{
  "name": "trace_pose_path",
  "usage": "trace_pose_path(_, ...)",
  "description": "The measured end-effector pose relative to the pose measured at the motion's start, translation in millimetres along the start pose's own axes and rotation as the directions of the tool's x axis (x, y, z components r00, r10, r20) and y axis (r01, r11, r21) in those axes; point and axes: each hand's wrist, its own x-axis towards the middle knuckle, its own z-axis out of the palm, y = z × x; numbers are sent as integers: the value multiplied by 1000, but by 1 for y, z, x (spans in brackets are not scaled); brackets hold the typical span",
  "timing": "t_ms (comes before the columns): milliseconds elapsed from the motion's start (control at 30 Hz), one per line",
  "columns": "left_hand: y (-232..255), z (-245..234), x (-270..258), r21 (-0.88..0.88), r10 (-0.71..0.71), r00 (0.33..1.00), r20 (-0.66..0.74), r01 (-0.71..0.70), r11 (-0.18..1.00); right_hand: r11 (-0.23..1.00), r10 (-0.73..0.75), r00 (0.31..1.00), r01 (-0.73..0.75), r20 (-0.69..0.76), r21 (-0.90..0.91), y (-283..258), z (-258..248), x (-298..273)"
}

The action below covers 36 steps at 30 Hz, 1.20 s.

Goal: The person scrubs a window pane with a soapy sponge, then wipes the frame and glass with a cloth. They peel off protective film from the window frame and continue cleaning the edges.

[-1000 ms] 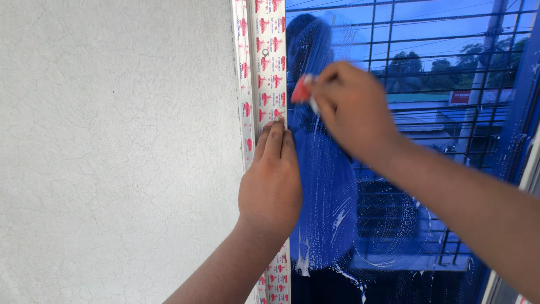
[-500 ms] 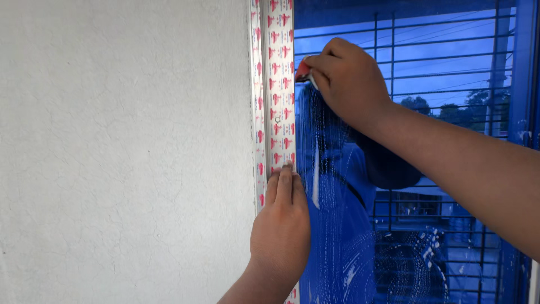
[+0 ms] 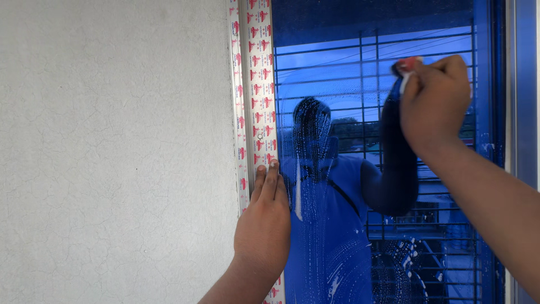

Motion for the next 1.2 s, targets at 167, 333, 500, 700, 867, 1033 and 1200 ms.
trace_pose_path(167, -5, 10, 5, 38, -13, 1000, 26, 12, 999, 865, -23, 962, -116, 271, 488, -92, 57, -5)
trace_pose_path(333, -8, 17, 4, -9, -28, 999, -32, 28, 1000, 871, -394, 905, 312, 160, 380, -117, 57, -1)
trace_pose_path(500, -7, 19, 4, -66, -50, 997, -57, 46, 997, 984, -167, 954, 145, 248, 108, -21, 10, 1)
trace_pose_path(700, -9, 20, 3, -2, -46, 996, -75, 46, 999, 975, 32, 963, 28, 267, -220, 77, -60, -25)
trace_pose_path(867, -8, 22, -1, -13, -77, 994, -72, 77, 997, 981, 70, 942, -6, 329, -191, 83, -64, -22)
trace_pose_path(1033, -5, 25, -1, 13, -76, 990, -118, 78, 997, 987, 131, 921, -88, 366, -134, 77, -71, -15)
trace_pose_path(1200, 4, 23, 1, 35, -145, 987, -65, 148, 988, 992, 127, 923, -127, 363, -23, 64, -68, -10)
